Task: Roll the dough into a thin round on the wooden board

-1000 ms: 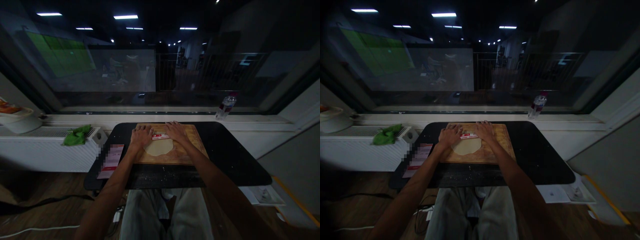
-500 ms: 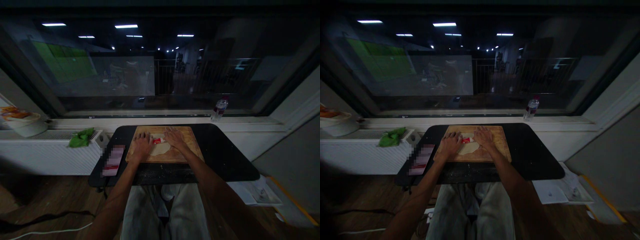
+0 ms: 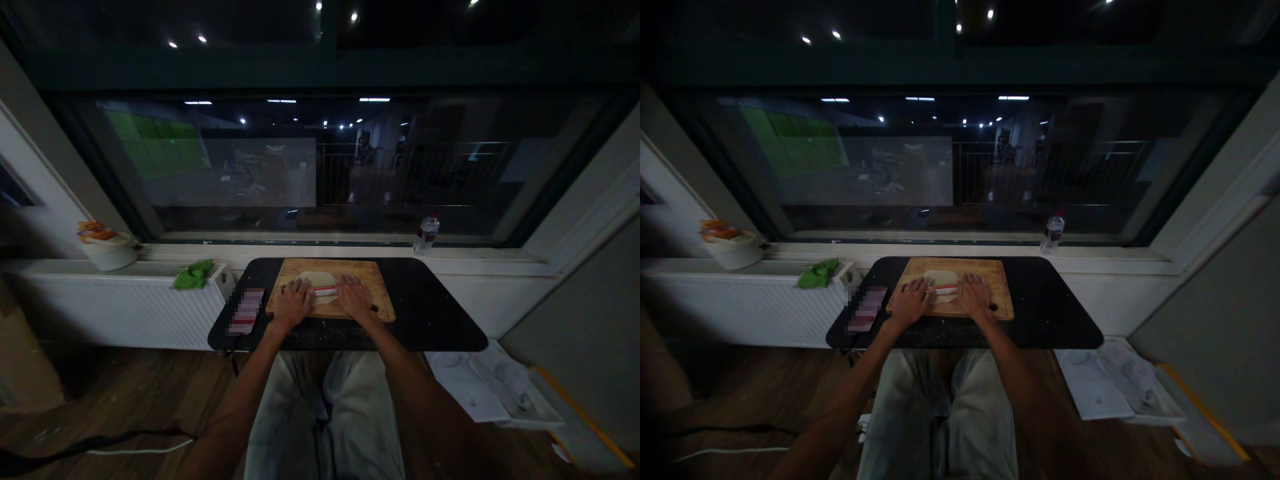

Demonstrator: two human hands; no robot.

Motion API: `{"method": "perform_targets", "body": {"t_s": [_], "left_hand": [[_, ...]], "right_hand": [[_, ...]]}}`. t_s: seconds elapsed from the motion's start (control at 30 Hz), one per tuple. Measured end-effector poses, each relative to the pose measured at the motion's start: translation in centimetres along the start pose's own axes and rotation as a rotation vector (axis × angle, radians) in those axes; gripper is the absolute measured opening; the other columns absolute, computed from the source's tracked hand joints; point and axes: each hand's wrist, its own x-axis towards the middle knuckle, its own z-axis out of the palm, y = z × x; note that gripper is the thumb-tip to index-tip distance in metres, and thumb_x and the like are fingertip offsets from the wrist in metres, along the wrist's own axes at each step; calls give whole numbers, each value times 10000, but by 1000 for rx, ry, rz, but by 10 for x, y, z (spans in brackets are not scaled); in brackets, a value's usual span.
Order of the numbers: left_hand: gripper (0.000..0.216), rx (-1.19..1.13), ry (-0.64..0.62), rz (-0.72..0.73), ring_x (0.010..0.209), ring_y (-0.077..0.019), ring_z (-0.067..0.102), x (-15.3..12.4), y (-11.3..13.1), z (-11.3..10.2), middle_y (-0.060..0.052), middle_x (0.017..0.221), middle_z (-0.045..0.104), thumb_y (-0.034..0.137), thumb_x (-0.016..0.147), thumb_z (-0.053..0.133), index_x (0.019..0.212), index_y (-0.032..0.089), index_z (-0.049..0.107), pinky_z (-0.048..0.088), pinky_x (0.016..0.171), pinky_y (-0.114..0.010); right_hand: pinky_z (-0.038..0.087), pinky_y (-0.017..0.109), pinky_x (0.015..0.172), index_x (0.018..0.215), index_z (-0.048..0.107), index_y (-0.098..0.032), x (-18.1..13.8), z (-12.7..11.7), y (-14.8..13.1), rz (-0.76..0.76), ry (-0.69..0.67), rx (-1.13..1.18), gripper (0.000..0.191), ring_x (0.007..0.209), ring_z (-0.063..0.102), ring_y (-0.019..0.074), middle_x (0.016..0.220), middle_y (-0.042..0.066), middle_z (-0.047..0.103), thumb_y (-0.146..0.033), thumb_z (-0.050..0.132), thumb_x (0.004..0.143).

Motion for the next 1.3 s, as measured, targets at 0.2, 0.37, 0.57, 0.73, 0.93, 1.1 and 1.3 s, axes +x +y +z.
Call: {"method": "perform_targets", "body": {"t_s": [0.2,0.37,0.57,0.73,0.93,1.1,1.3], "left_hand": [[537,16,18,46,1531,-344,615,-13,-4,3,-163,1699,618,415,1191,409,1647,207,602,436,1294,-549],[555,0,1,104,1583,-332,568,-15,-12,8,-153,1728,589,422,1190,388,1665,209,581,430,1309,-544],[521,-57,30,141,1588,-299,568,-8,-21,13,-101,1701,628,387,1195,361,1626,267,628,428,1320,-533],[504,-161,51,125,1539,-286,617,-5,-22,9,-100,1633,692,396,1195,379,1561,244,691,456,1301,-500],[517,-250,90,87,1464,-253,683,-10,-28,8,-116,1504,779,363,1207,332,1438,202,766,473,1280,-420],[507,-151,92,80,1457,-253,686,-6,-24,10,-117,1525,765,359,1206,322,1401,217,768,486,1271,-423],[546,9,91,44,1645,-347,500,14,-20,9,-152,1684,636,348,1184,310,1507,175,714,405,1352,-567]], "right_hand": [[392,430,1282,1590,672,-95,-13,-3,0,-14,35,-17,574,1498,622,306,1614,193,684,-312,316,1195],[374,427,1311,1603,663,-94,-17,-5,-1,-23,34,-38,563,1526,606,300,1625,195,674,-297,337,1192],[396,413,1304,1621,651,-116,-26,-6,0,-30,63,-42,553,1520,619,292,1645,188,659,-314,354,1197],[417,426,1292,1624,642,-96,-37,-11,-1,-38,93,-39,597,1496,638,303,1633,211,663,-337,283,1213],[405,421,1305,1627,635,-119,-50,-4,2,-66,159,-19,579,1525,611,286,1641,188,665,-342,298,1213],[356,438,1336,1678,576,-96,-43,5,5,-75,170,-23,598,1575,556,306,1690,190,617,-364,300,1219],[296,490,1365,1689,566,-133,-12,9,7,-33,112,13,593,1627,485,312,1712,176,597,-369,293,1219]]}}
